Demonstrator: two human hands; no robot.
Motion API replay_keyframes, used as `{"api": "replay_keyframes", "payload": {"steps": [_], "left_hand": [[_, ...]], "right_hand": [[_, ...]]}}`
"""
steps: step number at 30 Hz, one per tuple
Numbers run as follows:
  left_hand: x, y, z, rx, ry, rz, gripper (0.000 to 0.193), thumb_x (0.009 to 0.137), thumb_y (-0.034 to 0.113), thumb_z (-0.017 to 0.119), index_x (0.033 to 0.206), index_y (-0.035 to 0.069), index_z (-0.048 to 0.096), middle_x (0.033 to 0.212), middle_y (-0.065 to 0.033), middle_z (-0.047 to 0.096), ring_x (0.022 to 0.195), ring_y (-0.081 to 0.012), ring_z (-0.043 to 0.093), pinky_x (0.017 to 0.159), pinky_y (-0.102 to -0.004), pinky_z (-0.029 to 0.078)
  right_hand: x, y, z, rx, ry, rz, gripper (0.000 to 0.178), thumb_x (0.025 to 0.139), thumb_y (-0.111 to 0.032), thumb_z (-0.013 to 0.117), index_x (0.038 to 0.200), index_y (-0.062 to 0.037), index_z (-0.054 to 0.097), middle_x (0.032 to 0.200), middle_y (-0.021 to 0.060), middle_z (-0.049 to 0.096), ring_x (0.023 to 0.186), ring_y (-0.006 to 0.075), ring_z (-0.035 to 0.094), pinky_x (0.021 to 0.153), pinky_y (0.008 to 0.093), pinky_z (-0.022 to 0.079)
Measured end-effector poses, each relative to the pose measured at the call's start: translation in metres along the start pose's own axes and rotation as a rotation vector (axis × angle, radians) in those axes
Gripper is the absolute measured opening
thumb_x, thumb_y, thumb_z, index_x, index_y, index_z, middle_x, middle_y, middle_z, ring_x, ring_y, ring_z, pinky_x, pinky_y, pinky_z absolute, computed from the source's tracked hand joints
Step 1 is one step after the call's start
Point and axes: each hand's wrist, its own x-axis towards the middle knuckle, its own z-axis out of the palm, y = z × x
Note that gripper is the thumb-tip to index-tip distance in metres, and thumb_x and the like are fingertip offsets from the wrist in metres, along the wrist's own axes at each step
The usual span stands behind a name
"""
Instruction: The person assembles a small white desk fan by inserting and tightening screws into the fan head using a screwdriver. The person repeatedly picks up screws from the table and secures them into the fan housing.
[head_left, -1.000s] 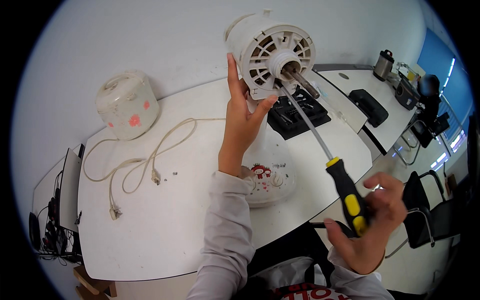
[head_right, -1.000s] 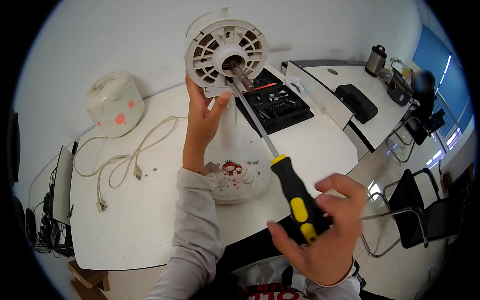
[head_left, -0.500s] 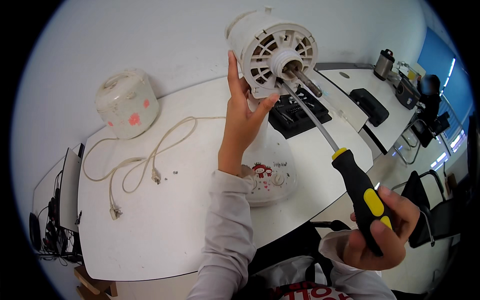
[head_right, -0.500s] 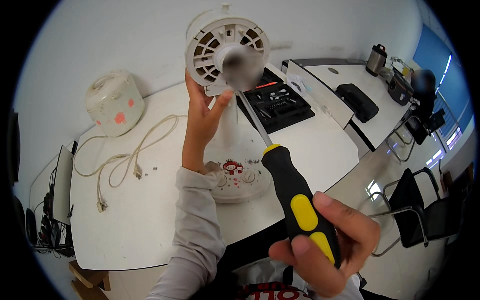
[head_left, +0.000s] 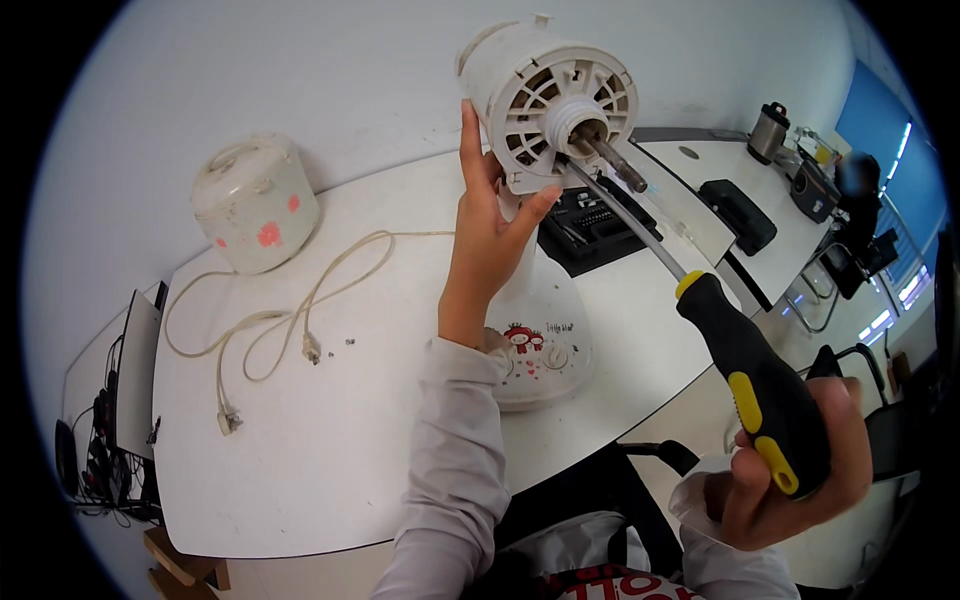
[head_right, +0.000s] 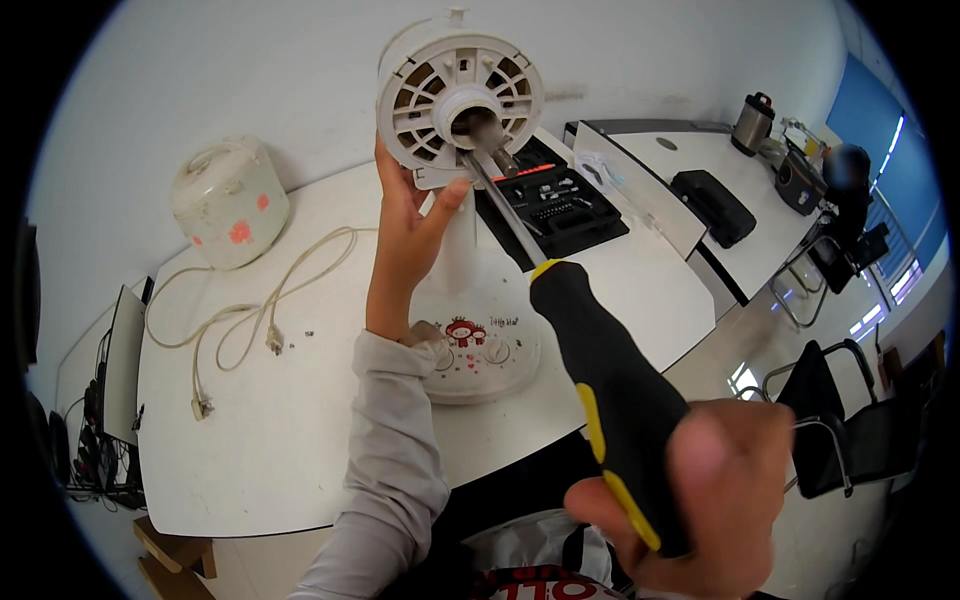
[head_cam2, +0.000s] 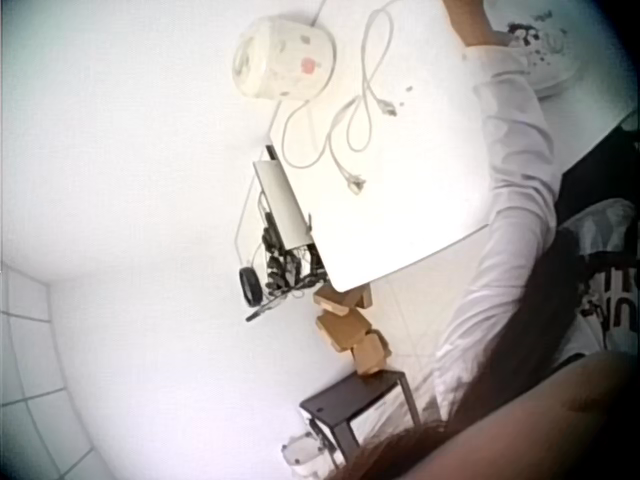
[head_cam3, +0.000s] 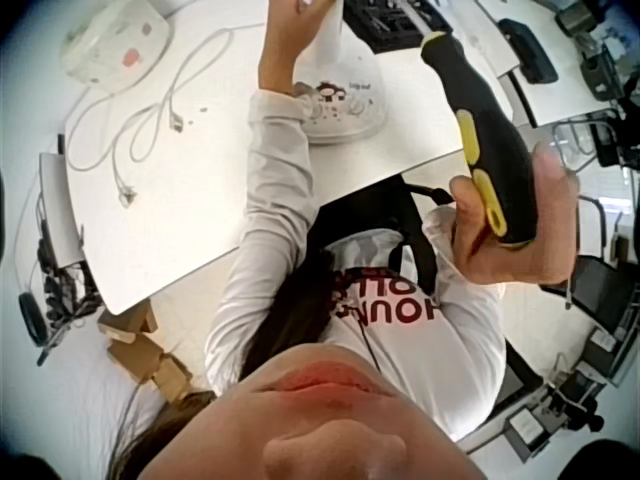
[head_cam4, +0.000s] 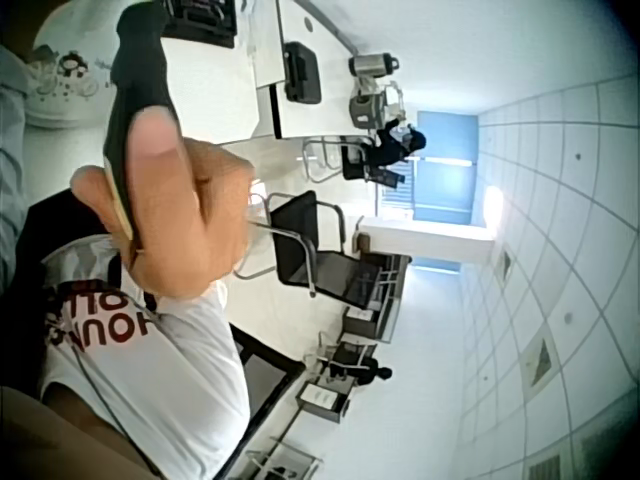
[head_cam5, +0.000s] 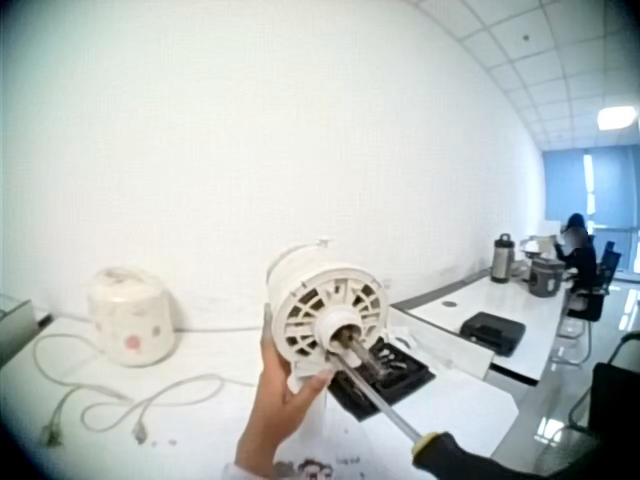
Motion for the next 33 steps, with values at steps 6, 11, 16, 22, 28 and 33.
{"api": "replay_keyframes", "payload": {"steps": [6,11,16,22,28,33], "left_hand": [[0.002,0.0,0.002,-0.006,-0.001,-0.021,0.092,0.078,0.013,0.065,0.14,0.01,-0.003,0.12,-0.0205,0.048,0.109,-0.0271,0.05,0.094,-0.0361,0.036],[-0.001,0.0,-0.005,0.007,0.0,0.005,0.092,0.078,0.013,0.064,0.14,0.01,-0.003,0.121,-0.0209,0.047,0.11,-0.0271,0.049,0.095,-0.0358,0.035],[0.0,0.001,0.001,0.009,-0.006,0.0,0.092,0.078,0.013,0.064,0.14,0.01,-0.003,0.121,-0.0213,0.046,0.111,-0.0274,0.048,0.095,-0.0358,0.035],[0.0,0.002,0.0,-0.011,0.003,-0.018,0.092,0.078,0.012,0.064,0.14,0.01,-0.003,0.122,-0.0211,0.046,0.111,-0.0271,0.048,0.096,-0.0363,0.034],[-0.001,0.0,-0.002,0.016,0.002,-0.007,0.092,0.078,0.011,0.064,0.14,0.01,-0.003,0.12,-0.021,0.047,0.11,-0.0269,0.049,0.096,-0.0365,0.034],[-0.002,0.0,-0.005,0.021,0.017,-0.01,0.092,0.078,0.013,0.065,0.14,0.01,-0.003,0.119,-0.0207,0.048,0.109,-0.0268,0.049,0.096,-0.0365,0.034]], "right_hand": [[0.011,0.0,-0.003,-0.142,0.019,-0.099,0.052,0.084,-0.038,0.045,0.124,-0.0069,0.033,0.106,0.0203,0.04,0.083,0.0219,0.048,0.057,0.0265,0.044],[0.005,-0.006,-0.024,-0.332,-0.214,-0.02,0.049,0.085,-0.037,0.042,0.12,-0.0025,0.038,0.105,0.0193,0.041,0.088,0.024,0.048,0.068,0.0305,0.046],[0.011,-0.002,-0.021,-0.314,-0.156,-0.108,0.038,0.091,-0.03,0.039,0.113,0.0007,0.047,0.08,0.0144,0.047,0.072,0.0214,0.049,0.054,0.0289,0.04],[0.008,0.008,-0.022,-0.069,-0.201,0.066,0.04,0.087,-0.03,0.044,0.113,-0.0002,0.041,0.094,0.0186,0.046,0.065,0.0201,0.049,0.055,0.028,0.04],[0.009,-0.001,-0.018,-0.025,-0.228,-0.051,0.059,0.068,-0.009,0.057,0.121,-0.0147,0.032,0.111,0.0227,0.039,0.083,0.0248,0.052,0.065,0.032,0.048],[0.012,-0.005,-0.017,-0.22,-0.252,0.091,0.039,0.075,-0.038,0.064,0.103,-0.0132,0.056,0.09,0.0163,0.051,0.07,0.0203,0.054,0.051,0.0258,0.043]]}}
